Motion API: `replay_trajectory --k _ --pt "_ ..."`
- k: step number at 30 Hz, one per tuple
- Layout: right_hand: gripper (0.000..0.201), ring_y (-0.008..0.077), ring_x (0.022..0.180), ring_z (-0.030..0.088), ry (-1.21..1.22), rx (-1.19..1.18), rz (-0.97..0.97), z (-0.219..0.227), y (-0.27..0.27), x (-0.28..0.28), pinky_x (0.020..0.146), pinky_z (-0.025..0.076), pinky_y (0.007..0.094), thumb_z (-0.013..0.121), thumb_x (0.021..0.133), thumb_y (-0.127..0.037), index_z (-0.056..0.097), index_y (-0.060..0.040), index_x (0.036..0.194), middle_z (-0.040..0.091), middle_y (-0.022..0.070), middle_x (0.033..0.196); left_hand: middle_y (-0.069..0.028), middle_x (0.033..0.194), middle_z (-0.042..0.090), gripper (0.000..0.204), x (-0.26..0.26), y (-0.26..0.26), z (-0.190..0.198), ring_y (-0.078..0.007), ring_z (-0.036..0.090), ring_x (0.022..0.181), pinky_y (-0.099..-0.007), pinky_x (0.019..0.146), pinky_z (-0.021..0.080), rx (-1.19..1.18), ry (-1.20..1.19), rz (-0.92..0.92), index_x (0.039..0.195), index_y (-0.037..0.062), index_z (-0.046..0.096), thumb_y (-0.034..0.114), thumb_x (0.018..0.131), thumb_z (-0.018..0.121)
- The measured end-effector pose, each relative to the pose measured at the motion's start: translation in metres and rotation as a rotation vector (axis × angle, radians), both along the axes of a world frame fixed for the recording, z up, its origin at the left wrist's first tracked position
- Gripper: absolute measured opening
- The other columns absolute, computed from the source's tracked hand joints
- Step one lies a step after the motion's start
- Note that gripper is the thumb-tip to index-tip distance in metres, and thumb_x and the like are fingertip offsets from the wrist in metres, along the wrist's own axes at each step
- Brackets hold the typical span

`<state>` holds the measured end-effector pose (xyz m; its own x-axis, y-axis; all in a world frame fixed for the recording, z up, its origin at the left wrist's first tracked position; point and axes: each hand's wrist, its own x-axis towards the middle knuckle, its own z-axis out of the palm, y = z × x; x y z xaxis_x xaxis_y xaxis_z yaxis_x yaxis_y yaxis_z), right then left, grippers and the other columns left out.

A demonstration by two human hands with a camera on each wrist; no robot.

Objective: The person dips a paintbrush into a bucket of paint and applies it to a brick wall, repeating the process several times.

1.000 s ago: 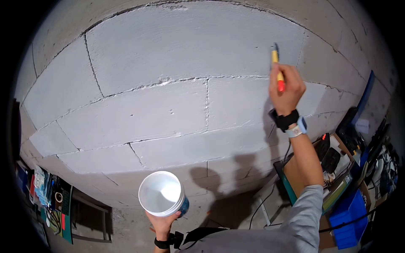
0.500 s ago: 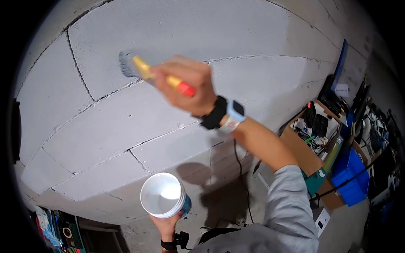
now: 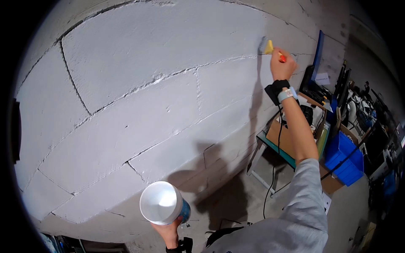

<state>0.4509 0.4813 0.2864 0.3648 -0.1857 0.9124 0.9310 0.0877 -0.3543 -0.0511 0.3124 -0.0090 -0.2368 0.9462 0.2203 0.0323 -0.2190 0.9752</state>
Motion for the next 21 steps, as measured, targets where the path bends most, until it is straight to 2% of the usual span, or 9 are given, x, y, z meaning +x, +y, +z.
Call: replay_trajectory --k 2,6,7,12,15,17,19,20,21 --pt "0.019 0.0301 0.069 0.071 -0.098 -0.013 0.063 -0.001 0.01 -0.018 0.066 0.054 0.0373 0.07 0.087 -0.023 0.077 -0.0059 0.088 0.071 0.0171 0.076 -0.0098 0.116 0.064 0.087 0.008 0.001 0.011 -0.0227 0.061 0.107 -0.0388 0.098 0.047 -0.028 -0.045 -0.046 0.125 -0.0005 0.056 0.004 0.045 0.088" --pt "0.014 0.0259 0.058 0.06 -0.22 -0.068 0.326 -0.002 -0.016 -0.133 0.056 0.046 0.0344 0.07 0.087 -0.014 0.073 -0.0007 0.083 0.064 0.0122 0.069 -0.0095 0.113 0.066 0.084 0.028 0.001 0.019 -0.0231 0.062 0.104 -0.0391 0.098 0.048 -0.092 0.027 -0.029 0.123 -0.0009 0.058 0.002 0.045 0.089" --pt "0.013 0.0156 0.061 0.06 -0.272 -0.095 0.39 -0.003 -0.023 -0.144 0.058 0.045 0.0285 0.066 0.092 -0.009 0.076 -0.0005 0.088 0.067 0.009 0.07 -0.0096 0.113 0.066 0.084 0.033 0.002 0.017 -0.0231 0.062 0.105 -0.0391 0.098 0.048 -0.093 0.032 -0.054 0.123 -0.0008 0.058 0.002 0.045 0.089" --pt "0.009 0.0168 0.059 0.058 -0.621 -0.068 0.841 0.016 -0.04 -0.18 0.054 0.043 0.0279 0.068 0.088 -0.002 0.076 -0.0019 0.092 0.065 0.0095 0.073 -0.0112 0.117 0.064 0.089 0.071 -0.002 0.014 -0.0235 0.061 0.108 -0.0389 0.099 0.047 -0.051 0.104 -0.15 0.128 -0.0016 0.053 0.006 0.049 0.092" --pt "0.006 0.0204 0.059 0.059 -0.574 -0.035 0.802 0.021 -0.021 -0.147 0.054 0.044 0.0303 0.071 0.085 -0.007 0.076 -0.0046 0.089 0.065 0.0094 0.072 -0.0134 0.123 0.06 0.095 0.095 -0.015 0.004 -0.0238 0.059 0.111 -0.0382 0.1 0.046 0.067 -0.05 -0.14 0.133 -0.0036 0.047 0.014 0.053 0.096" --pt "0.006 0.0257 0.059 0.062 -0.444 -0.008 0.751 0.017 -0.004 -0.094 0.054 0.046 0.0328 0.074 0.083 -0.011 0.075 -0.005 0.084 0.066 0.0115 0.07 -0.0174 0.128 0.056 0.106 0.118 -0.026 0.006 -0.0268 0.058 0.116 -0.0417 0.101 0.046 0.018 -0.124 -0.111 0.133 -0.0047 0.044 0.026 0.049 0.1" --pt "0.007 0.0256 0.064 0.066 -0.34 0.021 0.707 0.008 0.006 -0.03 0.059 0.05 0.0313 0.072 0.084 -0.009 0.076 -0.0035 0.086 0.07 0.0137 0.076 -0.0173 0.128 0.056 0.106 0.141 -0.04 0.008 -0.0269 0.058 0.116 -0.0414 0.101 0.046 0.023 -0.093 -0.069 0.133 -0.005 0.043 0.028 0.05 0.1" --pt "0.009 0.0224 0.066 0.068 -0.21 -0.024 0.672 0.002 0.003 -0.003 0.061 0.051 0.0299 0.071 0.085 -0.009 0.077 -0.0028 0.088 0.072 0.0135 0.077 -0.0171 0.128 0.055 0.106 0.154 -0.048 0.009 -0.0269 0.058 0.116 -0.0412 0.101 0.046 0.036 -0.069 -0.046 0.133 -0.0053 0.043 0.03 0.052 0.101" --pt "0.015 0.0079 0.069 0.067 -0.141 -0.012 0.66 -0.006 0.011 0.03 0.062 0.051 0.0218 0.068 0.093 -0.011 0.078 -0.0017 0.096 0.073 0.0031 0.078 -0.0163 0.127 0.056 0.104 0.17 -0.055 0.016 -0.026 0.058 0.116 -0.0409 0.101 0.047 0.044 -0.064 -0.024 0.134 -0.0051 0.042 0.028 0.053 0.1"
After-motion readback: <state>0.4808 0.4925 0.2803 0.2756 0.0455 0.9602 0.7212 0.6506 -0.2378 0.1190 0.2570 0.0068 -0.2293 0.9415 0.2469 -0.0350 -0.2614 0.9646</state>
